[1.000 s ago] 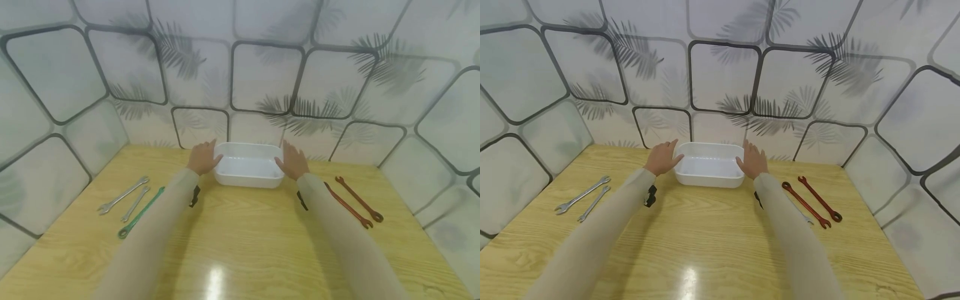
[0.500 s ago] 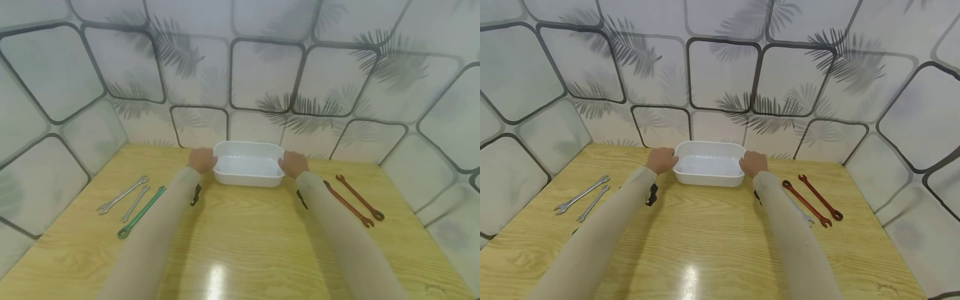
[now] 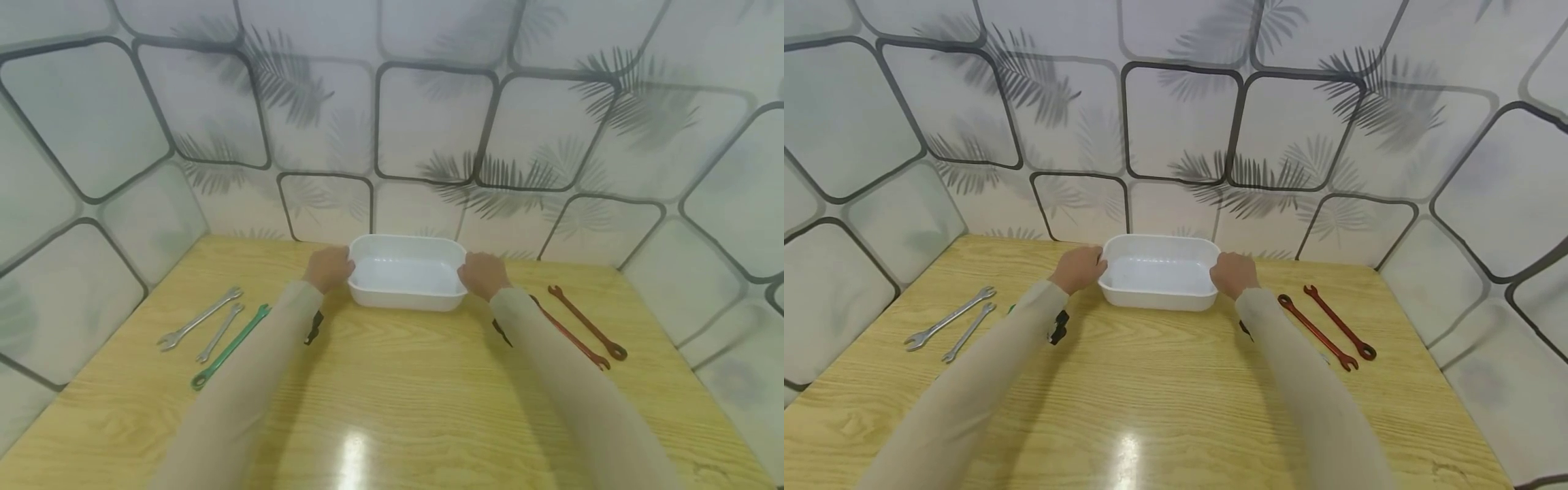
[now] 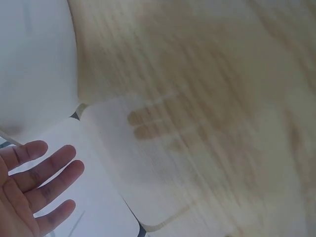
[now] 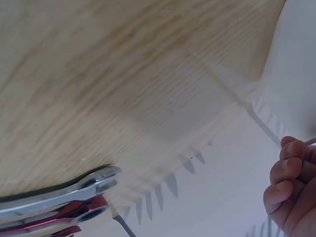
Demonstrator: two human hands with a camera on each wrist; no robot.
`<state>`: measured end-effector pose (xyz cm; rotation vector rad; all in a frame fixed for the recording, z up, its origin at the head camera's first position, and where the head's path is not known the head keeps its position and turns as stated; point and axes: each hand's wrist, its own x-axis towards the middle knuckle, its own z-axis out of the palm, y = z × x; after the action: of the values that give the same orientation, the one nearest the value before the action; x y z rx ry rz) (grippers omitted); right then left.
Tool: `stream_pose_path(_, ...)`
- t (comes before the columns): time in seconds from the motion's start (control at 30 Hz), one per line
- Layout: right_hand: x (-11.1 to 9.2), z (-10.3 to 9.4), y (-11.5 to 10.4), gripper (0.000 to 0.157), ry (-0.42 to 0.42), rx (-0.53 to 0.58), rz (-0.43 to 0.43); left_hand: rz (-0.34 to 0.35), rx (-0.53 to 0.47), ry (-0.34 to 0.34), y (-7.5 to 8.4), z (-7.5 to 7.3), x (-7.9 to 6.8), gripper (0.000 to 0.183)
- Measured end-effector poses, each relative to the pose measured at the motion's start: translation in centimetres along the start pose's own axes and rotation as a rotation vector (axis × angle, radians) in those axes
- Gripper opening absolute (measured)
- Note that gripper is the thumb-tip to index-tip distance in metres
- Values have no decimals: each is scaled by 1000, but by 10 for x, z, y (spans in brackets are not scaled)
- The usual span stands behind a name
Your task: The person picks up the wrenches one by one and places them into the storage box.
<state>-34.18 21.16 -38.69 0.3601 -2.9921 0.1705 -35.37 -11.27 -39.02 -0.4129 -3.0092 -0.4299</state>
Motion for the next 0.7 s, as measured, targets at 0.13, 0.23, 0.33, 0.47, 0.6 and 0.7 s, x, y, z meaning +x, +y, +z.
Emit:
stream_pose_path(0.13, -10, -2, -2, 27, 22, -9, -13, 58, 93, 36, 0, 2, -6, 28)
stream_pose_path(0.23, -17, -3, -5, 27, 34, -20, -12, 94, 163, 57, 2, 2, -11, 30)
stream_pose_path(0.33, -24, -6, -7, 27, 38, -33, -9, 103, 192, 60, 5, 0, -18, 32)
stream_pose_path(0.47, -32, -8, -9, 28, 34, -48, -10, 95, 201, 55, 8, 0, -26, 32)
stream_pose_path(0.6, -39, -7, -9, 30, 45, -66, -12, 85, 206, 60, 10, 2, -35, 33)
stream_pose_path(0.7, -47, -8, -10, 31, 55, -116, -34, 80, 191, 66, 11, 2, -43, 34)
